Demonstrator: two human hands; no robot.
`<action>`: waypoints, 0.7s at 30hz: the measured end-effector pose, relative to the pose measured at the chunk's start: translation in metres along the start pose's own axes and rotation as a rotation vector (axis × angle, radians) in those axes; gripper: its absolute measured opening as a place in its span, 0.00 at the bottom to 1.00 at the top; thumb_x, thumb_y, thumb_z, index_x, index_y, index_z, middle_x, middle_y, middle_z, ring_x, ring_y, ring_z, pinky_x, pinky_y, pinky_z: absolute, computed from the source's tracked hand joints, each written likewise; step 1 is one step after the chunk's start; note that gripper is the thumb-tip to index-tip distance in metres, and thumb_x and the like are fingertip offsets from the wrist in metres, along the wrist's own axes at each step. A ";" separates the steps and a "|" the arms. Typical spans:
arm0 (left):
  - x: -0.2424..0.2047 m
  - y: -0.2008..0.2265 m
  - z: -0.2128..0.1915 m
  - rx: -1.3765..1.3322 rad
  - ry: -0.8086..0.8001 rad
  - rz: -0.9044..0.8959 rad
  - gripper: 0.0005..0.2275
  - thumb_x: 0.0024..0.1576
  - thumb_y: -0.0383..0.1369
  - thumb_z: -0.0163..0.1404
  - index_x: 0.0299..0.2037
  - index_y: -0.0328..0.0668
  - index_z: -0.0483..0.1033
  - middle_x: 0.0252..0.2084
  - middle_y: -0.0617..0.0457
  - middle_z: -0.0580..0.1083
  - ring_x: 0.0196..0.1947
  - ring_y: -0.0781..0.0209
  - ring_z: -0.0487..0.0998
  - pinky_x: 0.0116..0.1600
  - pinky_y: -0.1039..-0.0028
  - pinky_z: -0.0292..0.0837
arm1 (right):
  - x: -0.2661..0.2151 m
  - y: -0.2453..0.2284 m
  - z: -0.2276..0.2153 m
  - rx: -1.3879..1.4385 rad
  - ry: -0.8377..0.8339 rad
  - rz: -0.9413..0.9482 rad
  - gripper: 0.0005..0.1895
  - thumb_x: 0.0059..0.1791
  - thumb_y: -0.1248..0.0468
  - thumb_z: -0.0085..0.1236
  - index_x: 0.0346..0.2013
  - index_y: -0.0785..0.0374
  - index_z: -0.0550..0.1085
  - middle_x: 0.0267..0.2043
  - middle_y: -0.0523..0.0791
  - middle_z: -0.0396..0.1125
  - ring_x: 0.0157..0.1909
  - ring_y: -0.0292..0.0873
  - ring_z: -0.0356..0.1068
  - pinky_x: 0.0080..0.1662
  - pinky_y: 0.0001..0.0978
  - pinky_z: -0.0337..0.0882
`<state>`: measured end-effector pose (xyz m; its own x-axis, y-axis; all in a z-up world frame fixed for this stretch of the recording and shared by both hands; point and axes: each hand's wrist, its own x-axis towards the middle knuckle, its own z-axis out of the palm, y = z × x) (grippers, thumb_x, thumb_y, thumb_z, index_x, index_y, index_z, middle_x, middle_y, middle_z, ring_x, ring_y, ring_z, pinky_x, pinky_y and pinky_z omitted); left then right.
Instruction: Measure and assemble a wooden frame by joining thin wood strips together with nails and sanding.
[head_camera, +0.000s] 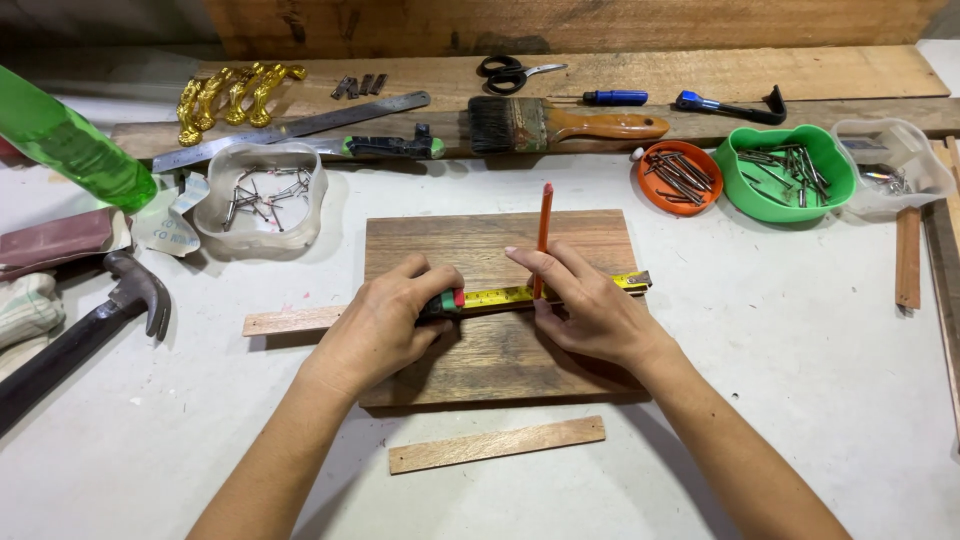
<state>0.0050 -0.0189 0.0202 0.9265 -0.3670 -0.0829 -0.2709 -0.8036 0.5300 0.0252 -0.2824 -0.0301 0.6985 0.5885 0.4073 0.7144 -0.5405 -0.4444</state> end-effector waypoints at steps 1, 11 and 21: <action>0.000 0.000 0.000 0.000 -0.003 -0.002 0.20 0.48 0.31 0.63 0.51 0.52 0.73 0.47 0.54 0.72 0.47 0.51 0.79 0.55 0.64 0.78 | -0.001 0.001 0.002 0.003 -0.001 0.002 0.37 0.44 0.75 0.59 0.68 0.58 0.64 0.52 0.50 0.66 0.42 0.46 0.73 0.47 0.37 0.79; -0.001 -0.003 0.001 -0.010 0.016 0.010 0.20 0.48 0.31 0.63 0.50 0.51 0.73 0.46 0.53 0.72 0.46 0.51 0.80 0.53 0.63 0.78 | -0.011 0.016 0.014 0.123 0.157 0.008 0.35 0.46 0.73 0.59 0.69 0.61 0.64 0.44 0.46 0.65 0.44 0.40 0.73 0.50 0.31 0.79; -0.005 0.001 0.008 0.000 0.083 0.054 0.20 0.47 0.32 0.63 0.51 0.53 0.74 0.45 0.53 0.72 0.44 0.51 0.80 0.50 0.62 0.79 | -0.014 0.014 0.012 0.189 0.186 0.043 0.35 0.47 0.72 0.60 0.69 0.60 0.64 0.45 0.45 0.66 0.46 0.37 0.74 0.52 0.28 0.80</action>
<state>-0.0017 -0.0214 0.0141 0.9289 -0.3699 0.0164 -0.3214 -0.7834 0.5319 0.0248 -0.2908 -0.0518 0.7360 0.4371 0.5169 0.6758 -0.4306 -0.5982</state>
